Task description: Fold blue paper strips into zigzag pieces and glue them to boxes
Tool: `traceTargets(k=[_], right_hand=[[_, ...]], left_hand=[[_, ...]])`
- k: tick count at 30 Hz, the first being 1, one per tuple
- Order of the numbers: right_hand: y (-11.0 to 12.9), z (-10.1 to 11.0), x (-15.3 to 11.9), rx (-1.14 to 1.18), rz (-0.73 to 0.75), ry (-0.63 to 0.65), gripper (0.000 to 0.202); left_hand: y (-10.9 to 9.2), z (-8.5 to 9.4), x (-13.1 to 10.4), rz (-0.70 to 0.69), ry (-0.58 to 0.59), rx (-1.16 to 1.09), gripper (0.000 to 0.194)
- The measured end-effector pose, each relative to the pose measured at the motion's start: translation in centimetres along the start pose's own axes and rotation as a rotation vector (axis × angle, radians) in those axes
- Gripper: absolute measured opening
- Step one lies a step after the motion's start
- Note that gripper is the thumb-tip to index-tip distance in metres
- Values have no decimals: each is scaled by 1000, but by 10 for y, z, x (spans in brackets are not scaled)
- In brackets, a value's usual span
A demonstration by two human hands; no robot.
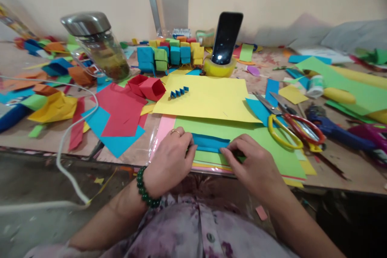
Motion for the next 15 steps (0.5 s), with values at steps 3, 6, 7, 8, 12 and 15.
traceTargets(k=[3, 6, 7, 8, 12, 15], right_hand=[[-3, -1, 2, -23, -47, 22, 21], [-4, -2, 4, -68, -67, 49, 22], [-5, -2, 4, -87, -69, 56, 22], [-5, -2, 4, -105, -68, 60, 23], [-3, -3, 5, -150, -46, 51, 25], [-1, -2, 6, -159, -31, 39, 23]], left_hand=[[-2, -1, 0, -10, 6, 51, 12], [-5, 0, 0, -41, -4, 113, 14], [-7, 1, 0, -56, -9, 136, 15], [-8, 1, 0, -69, -13, 158, 15], [-11, 0, 2, -81, 4, 214, 16], [-10, 0, 3, -74, 17, 240, 16]])
Point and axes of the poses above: each hand's wrist, its own x-axis towards the middle knuckle, its own z-axis out of the back of the hand, y = z × x, the point moved 9 cm from there along x, towards the middle knuckle, and after that the axes turned 15 degrees about x, right-handed, at the moved point
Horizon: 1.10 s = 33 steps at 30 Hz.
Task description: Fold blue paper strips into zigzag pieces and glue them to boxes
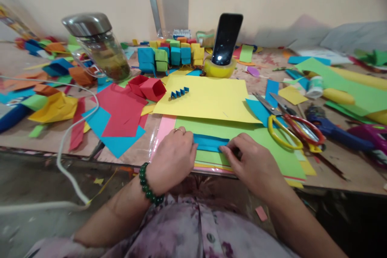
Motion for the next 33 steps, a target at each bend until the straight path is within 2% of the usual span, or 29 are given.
traceTargets(k=[12, 15, 17, 20, 23, 26, 30, 33], right_hand=[[1, -2, -1, 9, 11, 29, 18], [1, 0, 0, 17, -4, 23, 5], [2, 0, 0, 39, 11, 35, 7], [14, -4, -3, 26, 157, 53, 20], [35, -7, -11, -100, 406, 33, 29], [50, -14, -21, -228, 582, 96, 24], [49, -11, -28, -303, 651, 199, 20], [42, -4, -31, -290, 645, 214, 21]], left_hand=[[15, -4, 2, 37, 77, -45, 17], [14, -3, 3, -14, 42, -141, 10], [10, -2, 4, -88, 13, -210, 7], [1, 4, 4, -203, -77, -194, 15], [-16, 12, -4, -351, -177, -14, 23], [-33, 12, -13, -440, -153, 155, 25], [-35, 11, -24, -393, -83, 182, 34], [-29, 11, -33, -316, -82, 114, 55]])
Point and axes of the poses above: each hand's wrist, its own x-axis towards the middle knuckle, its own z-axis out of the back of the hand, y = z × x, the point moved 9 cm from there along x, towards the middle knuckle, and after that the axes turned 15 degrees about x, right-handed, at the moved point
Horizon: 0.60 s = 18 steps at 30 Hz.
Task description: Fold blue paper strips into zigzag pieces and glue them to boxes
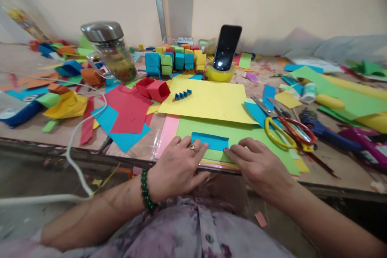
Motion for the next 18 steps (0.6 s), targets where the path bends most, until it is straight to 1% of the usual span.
traceTargets(k=[2, 4, 9, 11, 13, 15, 18], right_hand=[[-3, 1, -5, 9, -9, -12, 23], [-4, 2, -8, 12, -21, -43, 25], [-3, 6, -7, 11, -82, -141, 27], [4, 7, -4, 12, -115, -164, 25], [14, 4, -1, 19, -153, -158, 22], [27, -1, 3, 28, -180, -136, 20], [43, -2, 6, 60, -159, -120, 17]], left_hand=[[2, -3, -7, 54, -1, -19, 65], [3, -6, -12, 101, 4, -16, 67], [3, -4, -16, 178, -20, -8, 60], [4, -2, -12, 224, -25, 1, 54], [5, -1, -6, 265, -21, 6, 49], [2, 1, 2, 253, -18, 0, 45], [-8, 4, 15, 144, -15, -12, 42]])
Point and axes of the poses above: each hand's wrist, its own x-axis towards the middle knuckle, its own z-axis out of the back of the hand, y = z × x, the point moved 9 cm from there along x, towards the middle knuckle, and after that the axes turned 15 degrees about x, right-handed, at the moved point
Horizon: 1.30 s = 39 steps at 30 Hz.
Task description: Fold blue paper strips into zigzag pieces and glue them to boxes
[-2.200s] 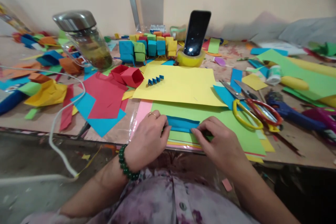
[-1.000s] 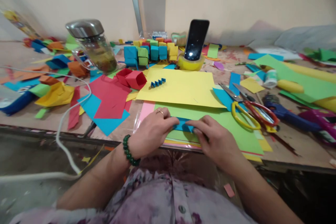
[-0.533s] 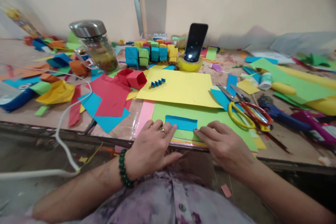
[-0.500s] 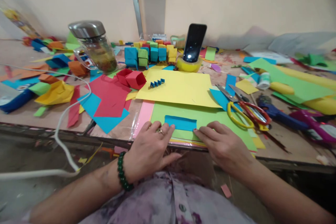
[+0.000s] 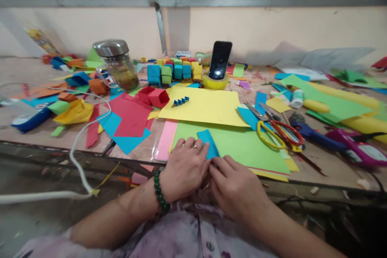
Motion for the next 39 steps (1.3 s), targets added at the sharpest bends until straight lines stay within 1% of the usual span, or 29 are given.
traceTargets(k=[2, 3, 5, 7, 9, 11, 14, 16, 19, 21, 24, 27, 30, 34, 37, 39], right_hand=[[3, 4, 0, 76, 53, 21, 19], [0, 8, 0, 114, 76, 21, 21], [-15, 22, 0, 133, 94, -19, 27], [-34, 30, 1, 59, 100, -47, 36], [-44, 27, 4, 14, 146, -2, 36], [-47, 19, 6, 8, 198, 42, 29], [-45, 7, 10, 30, 208, 66, 19], [-44, -1, 12, 44, 171, 72, 18], [-46, -8, 12, 45, 98, 53, 16], [-48, -8, 13, 63, 60, 24, 16], [-54, -5, 14, 120, -2, -5, 17], [-64, -1, 12, 219, -53, 14, 14], [-75, 2, 10, 335, -80, 22, 13], [-94, 6, 8, 457, -160, -24, 12], [-105, 3, 10, 523, -260, -23, 13], [-110, 1, 11, 527, -316, -18, 15]], left_hand=[[-2, 1, 5, -61, 5, -15, 39], [-2, 0, 7, -88, 6, -32, 37], [2, -2, 10, -137, 6, -80, 34], [8, -6, 13, -185, 4, -137, 32], [13, -9, 16, -223, -9, -189, 31], [19, -8, 19, -224, -33, -226, 28], [26, -2, 19, -158, -61, -237, 26], [25, 2, 15, -118, -49, -238, 24], [20, 3, 5, -65, -20, -273, 20], [21, 1, 0, 2, -29, -305, 22], [25, -5, -3, 100, -58, -351, 19], [29, -10, -4, 169, -77, -406, 20], [33, -12, -5, 233, -95, -457, 17], [36, -13, -7, 281, -96, -495, 13], [36, -15, -6, 294, -85, -510, 13], [36, -16, -6, 300, -71, -507, 13]])
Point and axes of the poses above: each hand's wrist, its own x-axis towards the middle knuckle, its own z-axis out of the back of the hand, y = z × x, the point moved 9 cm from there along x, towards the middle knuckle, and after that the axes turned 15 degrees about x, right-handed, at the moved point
